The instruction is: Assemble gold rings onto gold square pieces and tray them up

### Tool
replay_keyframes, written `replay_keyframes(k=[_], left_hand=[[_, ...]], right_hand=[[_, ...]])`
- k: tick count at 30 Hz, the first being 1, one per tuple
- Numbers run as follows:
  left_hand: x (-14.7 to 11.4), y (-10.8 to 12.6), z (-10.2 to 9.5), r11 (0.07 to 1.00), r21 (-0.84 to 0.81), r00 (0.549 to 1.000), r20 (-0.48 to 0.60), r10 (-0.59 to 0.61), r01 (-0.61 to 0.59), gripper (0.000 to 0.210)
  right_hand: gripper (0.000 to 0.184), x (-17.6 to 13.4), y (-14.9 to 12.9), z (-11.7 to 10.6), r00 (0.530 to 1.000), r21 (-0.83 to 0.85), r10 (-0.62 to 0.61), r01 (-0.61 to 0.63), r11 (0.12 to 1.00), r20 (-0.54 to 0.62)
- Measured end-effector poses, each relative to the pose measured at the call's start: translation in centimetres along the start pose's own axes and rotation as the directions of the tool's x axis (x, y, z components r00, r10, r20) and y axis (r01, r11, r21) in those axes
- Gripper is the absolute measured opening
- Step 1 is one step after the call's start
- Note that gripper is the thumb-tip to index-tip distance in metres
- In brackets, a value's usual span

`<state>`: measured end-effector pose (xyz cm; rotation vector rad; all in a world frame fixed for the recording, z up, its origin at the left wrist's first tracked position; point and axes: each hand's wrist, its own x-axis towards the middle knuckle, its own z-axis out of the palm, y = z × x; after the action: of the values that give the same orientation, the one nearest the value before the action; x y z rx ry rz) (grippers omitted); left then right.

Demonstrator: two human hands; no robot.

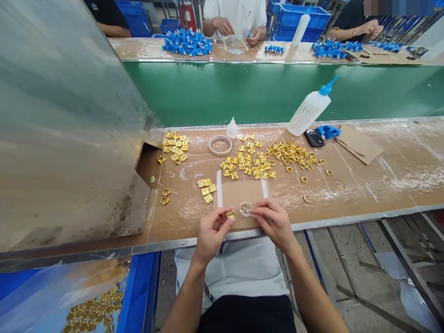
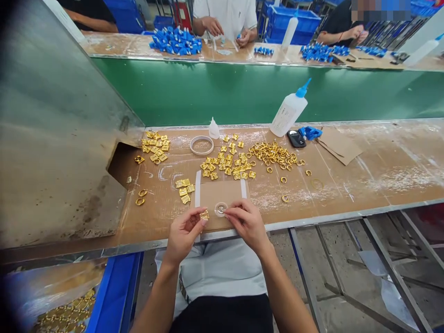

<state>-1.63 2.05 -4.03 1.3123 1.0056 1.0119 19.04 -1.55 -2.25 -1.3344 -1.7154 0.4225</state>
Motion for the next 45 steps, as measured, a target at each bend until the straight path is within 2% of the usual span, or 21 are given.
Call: replay_keyframes(k=[5, 8, 14, 17, 19, 22, 26, 32, 38, 42, 45], left_hand=[[-0.3, -0.1, -0.1, 0.999, 0.04, 1.0, 0.026, 0.017, -0.018, 0.025], [-0.4, 0.0, -0.1, 0.999, 0.034, 0.999, 0.034, 0.01, -0.011, 0.025], [-0.3, 0.2, -0.3, 0.994, 0.104, 0.996, 0.085, 0.03, -0.038, 0.022], [-0.2, 0.4, -0.3, 0.984, 0.158, 0.992, 0.109, 0.071, -0.087, 0.02], [-0.3, 0.5, -0.3, 0.98, 0.17, 0.989, 0.116, 0.089, -0.108, 0.018], [-0.4, 0.5, -0.3, 0.979, 0.166, 0.989, 0.11, 0.098, -0.116, 0.018], [-0.4, 0.4, -0.2, 0.982, 0.154, 0.991, 0.094, 0.094, -0.108, 0.021], [-0.4, 0.7, 0.0, 0.969, 0.236, 0.996, 0.076, 0.053, -0.07, 0.022], [-0.2, 1.0, 0.3, 0.961, 0.256, 0.992, 0.093, 0.083, -0.105, 0.02], [-0.3, 1.0, 0.4, 0.953, 0.285, 0.992, 0.101, 0.073, -0.1, 0.019], [-0.4, 1.0, 0.4, 0.946, 0.304, 0.99, 0.115, 0.08, -0.111, 0.02]], right_hand=[[0.015, 1.0, -0.3, 0.7, 0.994, -0.185, -0.098, 0.089, 0.979, -0.038], [0.016, 1.8, -0.4, 0.5, 0.992, -0.24, -0.126, 0.128, 0.962, 0.024], [0.017, 2.6, -0.6, -1.4, 0.986, -0.231, -0.056, 0.091, 0.969, 0.155], [0.017, 2.3, -0.6, -1.7, 0.978, -0.147, -0.025, 0.057, 0.987, 0.208], [0.016, 2.0, -0.4, -1.5, 0.983, -0.06, -0.005, 0.016, 0.998, 0.186], [0.014, 1.4, -0.1, -0.6, 0.994, 0.076, 0.085, -0.09, 0.993, 0.067], [0.015, 0.5, 0.2, 0.4, 0.967, 0.24, 0.251, -0.231, 0.943, -0.055], [0.026, 0.3, 0.4, 0.6, 0.905, 0.375, 0.425, -0.384, 0.843, -0.029], [0.029, 1.0, 0.0, 0.4, 0.884, 0.438, 0.466, -0.403, 0.804, -0.042], [0.025, 0.9, -1.2, 0.2, 0.886, 0.419, 0.453, -0.377, 0.826, -0.097], [0.016, 0.3, -2.4, 0.1, 0.906, 0.385, 0.409, -0.34, 0.858, -0.109]])
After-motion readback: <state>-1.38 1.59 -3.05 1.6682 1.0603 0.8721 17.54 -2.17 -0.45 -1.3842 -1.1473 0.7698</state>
